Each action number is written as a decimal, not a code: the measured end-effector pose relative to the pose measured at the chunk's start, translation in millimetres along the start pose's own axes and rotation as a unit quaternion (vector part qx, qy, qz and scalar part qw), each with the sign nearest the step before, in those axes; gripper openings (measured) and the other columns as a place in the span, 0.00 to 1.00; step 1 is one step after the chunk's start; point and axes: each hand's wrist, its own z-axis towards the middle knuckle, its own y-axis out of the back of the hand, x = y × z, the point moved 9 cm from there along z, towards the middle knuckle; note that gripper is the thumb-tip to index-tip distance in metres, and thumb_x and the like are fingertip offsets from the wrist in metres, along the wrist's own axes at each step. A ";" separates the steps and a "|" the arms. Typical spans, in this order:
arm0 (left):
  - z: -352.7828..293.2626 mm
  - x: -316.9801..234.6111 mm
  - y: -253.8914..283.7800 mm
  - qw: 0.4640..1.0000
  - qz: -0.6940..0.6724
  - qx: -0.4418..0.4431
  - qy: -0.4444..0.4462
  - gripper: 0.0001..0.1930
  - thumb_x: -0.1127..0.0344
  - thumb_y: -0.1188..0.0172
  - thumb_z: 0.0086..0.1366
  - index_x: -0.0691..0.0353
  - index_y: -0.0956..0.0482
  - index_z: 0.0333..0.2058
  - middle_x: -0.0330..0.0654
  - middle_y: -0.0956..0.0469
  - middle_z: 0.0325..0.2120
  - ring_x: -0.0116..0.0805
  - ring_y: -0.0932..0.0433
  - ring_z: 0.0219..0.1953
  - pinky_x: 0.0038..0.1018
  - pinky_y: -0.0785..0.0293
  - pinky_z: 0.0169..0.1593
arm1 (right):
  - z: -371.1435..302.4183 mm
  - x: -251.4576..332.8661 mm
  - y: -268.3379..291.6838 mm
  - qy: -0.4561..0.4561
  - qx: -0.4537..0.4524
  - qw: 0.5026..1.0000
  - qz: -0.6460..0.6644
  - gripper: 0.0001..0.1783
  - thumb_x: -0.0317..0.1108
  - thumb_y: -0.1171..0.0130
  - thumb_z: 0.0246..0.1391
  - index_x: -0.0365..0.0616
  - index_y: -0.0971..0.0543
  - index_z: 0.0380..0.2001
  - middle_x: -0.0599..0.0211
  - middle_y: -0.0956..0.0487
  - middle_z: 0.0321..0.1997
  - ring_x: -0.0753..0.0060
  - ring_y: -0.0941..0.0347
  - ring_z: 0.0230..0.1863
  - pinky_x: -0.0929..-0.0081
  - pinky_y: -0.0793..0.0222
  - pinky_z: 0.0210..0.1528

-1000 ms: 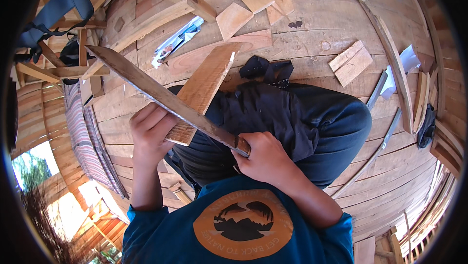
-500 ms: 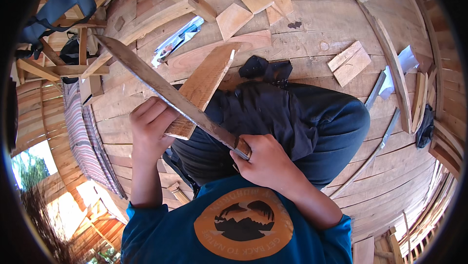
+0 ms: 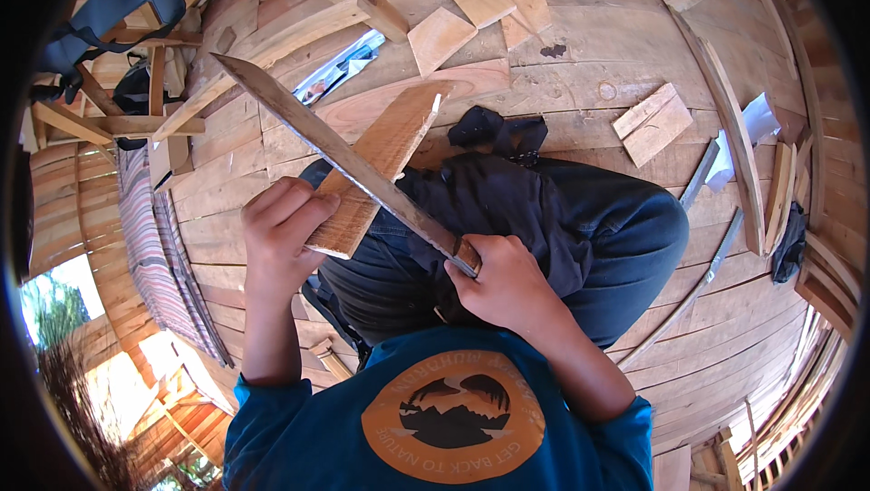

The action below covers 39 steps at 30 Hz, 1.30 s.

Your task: The person saws a piece of wood by hand using a long blade, then holds the wood to inspect the cut.

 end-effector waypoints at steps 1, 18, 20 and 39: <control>-0.3 1.1 0.5 1.000 -0.001 -0.001 0.004 0.16 0.72 0.37 0.32 0.60 0.24 0.27 0.37 0.32 0.21 0.35 0.25 0.28 0.30 0.29 0.25 | -3.4 7.3 0.3 0.004 0.008 1.000 0.006 0.14 0.29 0.37 0.49 0.34 0.29 0.18 0.52 0.35 0.12 0.48 0.37 0.16 0.62 0.42 0.22; 3.5 2.3 2.4 1.000 -0.008 -0.007 0.009 0.17 0.72 0.37 0.32 0.61 0.24 0.28 0.38 0.33 0.20 0.36 0.26 0.26 0.29 0.31 0.24 | 8.8 -24.7 10.9 -0.105 0.009 0.994 -0.015 0.12 0.32 0.39 0.50 0.35 0.27 0.20 0.49 0.28 0.17 0.39 0.29 0.24 0.56 0.34 0.29; 2.5 5.7 0.6 1.000 -0.011 -0.011 0.012 0.16 0.72 0.37 0.32 0.61 0.24 0.27 0.38 0.33 0.20 0.36 0.26 0.25 0.29 0.31 0.24 | 0.4 -21.8 7.6 -0.108 0.029 0.994 0.005 0.14 0.31 0.39 0.51 0.34 0.29 0.19 0.52 0.30 0.15 0.42 0.33 0.20 0.58 0.38 0.26; -8.0 21.9 1.0 0.998 -0.031 -0.014 0.043 0.15 0.72 0.38 0.31 0.63 0.23 0.26 0.40 0.30 0.21 0.38 0.27 0.24 0.30 0.31 0.25 | 15.3 6.0 -16.9 -0.010 0.062 0.998 0.013 0.13 0.33 0.38 0.50 0.37 0.25 0.19 0.49 0.27 0.17 0.43 0.28 0.22 0.59 0.34 0.27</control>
